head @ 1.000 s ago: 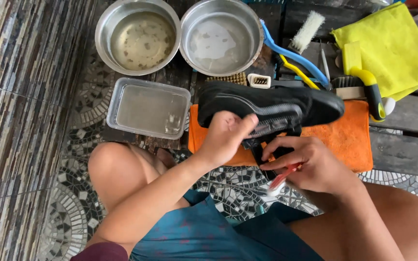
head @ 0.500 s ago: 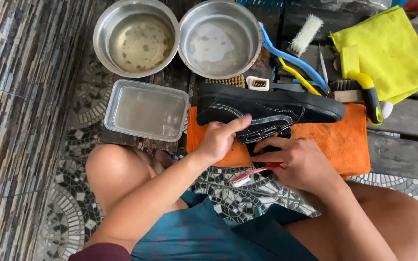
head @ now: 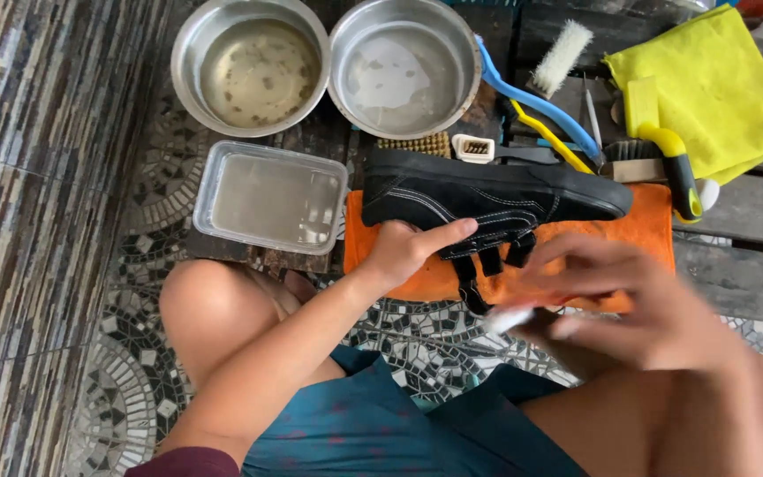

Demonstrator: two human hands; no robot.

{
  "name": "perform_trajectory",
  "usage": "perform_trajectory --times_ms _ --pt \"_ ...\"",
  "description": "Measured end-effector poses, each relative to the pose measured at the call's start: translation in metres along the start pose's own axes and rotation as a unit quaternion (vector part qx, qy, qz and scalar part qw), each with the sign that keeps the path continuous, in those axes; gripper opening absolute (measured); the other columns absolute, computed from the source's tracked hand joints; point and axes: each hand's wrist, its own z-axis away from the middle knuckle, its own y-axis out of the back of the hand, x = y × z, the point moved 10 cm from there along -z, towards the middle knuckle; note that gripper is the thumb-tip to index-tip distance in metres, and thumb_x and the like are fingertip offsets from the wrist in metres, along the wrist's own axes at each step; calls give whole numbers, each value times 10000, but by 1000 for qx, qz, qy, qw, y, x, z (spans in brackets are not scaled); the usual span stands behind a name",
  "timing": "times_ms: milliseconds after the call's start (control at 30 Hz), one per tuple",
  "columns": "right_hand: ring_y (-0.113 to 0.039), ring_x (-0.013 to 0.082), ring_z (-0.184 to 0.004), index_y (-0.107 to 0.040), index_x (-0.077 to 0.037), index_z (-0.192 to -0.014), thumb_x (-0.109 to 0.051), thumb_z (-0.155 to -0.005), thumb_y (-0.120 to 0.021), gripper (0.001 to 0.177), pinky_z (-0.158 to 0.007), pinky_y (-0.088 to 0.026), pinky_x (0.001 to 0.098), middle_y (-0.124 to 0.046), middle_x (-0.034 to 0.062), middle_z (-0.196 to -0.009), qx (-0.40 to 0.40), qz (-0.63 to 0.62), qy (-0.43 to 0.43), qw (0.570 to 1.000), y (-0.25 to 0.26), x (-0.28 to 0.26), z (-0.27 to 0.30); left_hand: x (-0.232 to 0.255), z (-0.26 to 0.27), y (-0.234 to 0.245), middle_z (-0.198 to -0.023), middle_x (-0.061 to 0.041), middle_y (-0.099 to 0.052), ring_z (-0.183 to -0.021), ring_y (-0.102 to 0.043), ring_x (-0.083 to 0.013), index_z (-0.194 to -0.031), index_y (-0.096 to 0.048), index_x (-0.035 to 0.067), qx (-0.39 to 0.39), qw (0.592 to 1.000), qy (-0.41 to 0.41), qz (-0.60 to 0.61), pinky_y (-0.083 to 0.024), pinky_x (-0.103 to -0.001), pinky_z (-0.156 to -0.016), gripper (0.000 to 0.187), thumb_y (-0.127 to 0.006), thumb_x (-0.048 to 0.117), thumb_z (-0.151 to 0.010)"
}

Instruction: Cleaning a black sneaker using a toothbrush and soapy water on a workbench.

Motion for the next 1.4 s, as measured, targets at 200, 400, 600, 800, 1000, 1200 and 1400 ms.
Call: perform_trajectory --times_ms 200,400,600,800,1000,1200,1400 --pt "-486 187 -811 -762 136 -1497 40 -1188 -698 330 -729 -342 296 -638 168 -1153 254 193 -55 946 80 2 5 4 1 -6 -454 100 -476 -392 -242 -62 -494 -579 250 -26 999 -20 5 -116 -339 -479 558 -890 534 -859" --pt "-788 276 -924 -939 49 -1283 -26 -1157 -936 147 -747 -580 385 -839 135 -1139 172 474 107 857 82 36 -71 31 21 -11 -432 108 -300 -380 -246 -87 -453 -256 272 -41 999 -30 12 -165 -292 -464 757 -837 561 -843" --pt "-719 299 -800 -956 -79 -1325 -95 -1124 -935 202 -673 -527 431 -800 51 -1016 158 470 89 864 83 72 -116 16 20 -23 -411 104 -289 -351 -257 -92 -446 -270 281 -83 995 -28 -46 -201 -285 -433 739 -692 694 -890" --pt "-734 322 -829 -938 -31 -1326 27 -1020 -766 356 -808 -601 445 -839 93 -1102 125 476 87 866 76 69 -140 30 24 -20 -455 117 -334 -379 -275 -84 -480 -318 279 -96 990 -67 75 -268 -254 -447 684 -752 564 -925" --pt "-765 318 -889 -939 -88 -1301 26 -945 -679 456 -811 -608 473 -867 66 -1157 104 513 90 847 75 77 -148 38 17 -25 -473 151 -303 -352 -217 -64 -507 -352 273 -113 989 -82 53 -130 -264 -357 651 -687 656 -914" --pt "-780 317 -885 -926 -141 -1301 -7 -903 -638 509 -793 -653 503 -869 62 -1121 71 529 24 845 70 89 -160 44 24 -11 -449 88 -277 -405 -226 -93 -486 -256 250 -20 990 -79 118 -178 -324 -474 727 -785 436 -948" --pt "-771 337 -869 -929 -147 -1276 37 -882 -642 521 -714 -627 501 -865 77 -1091 72 518 17 852 67 85 -161 42 21 -9 -457 85 -260 -430 -214 -92 -489 -255 244 -10 989 -81 122 -212 -333 -507 737 -821 420 -927"
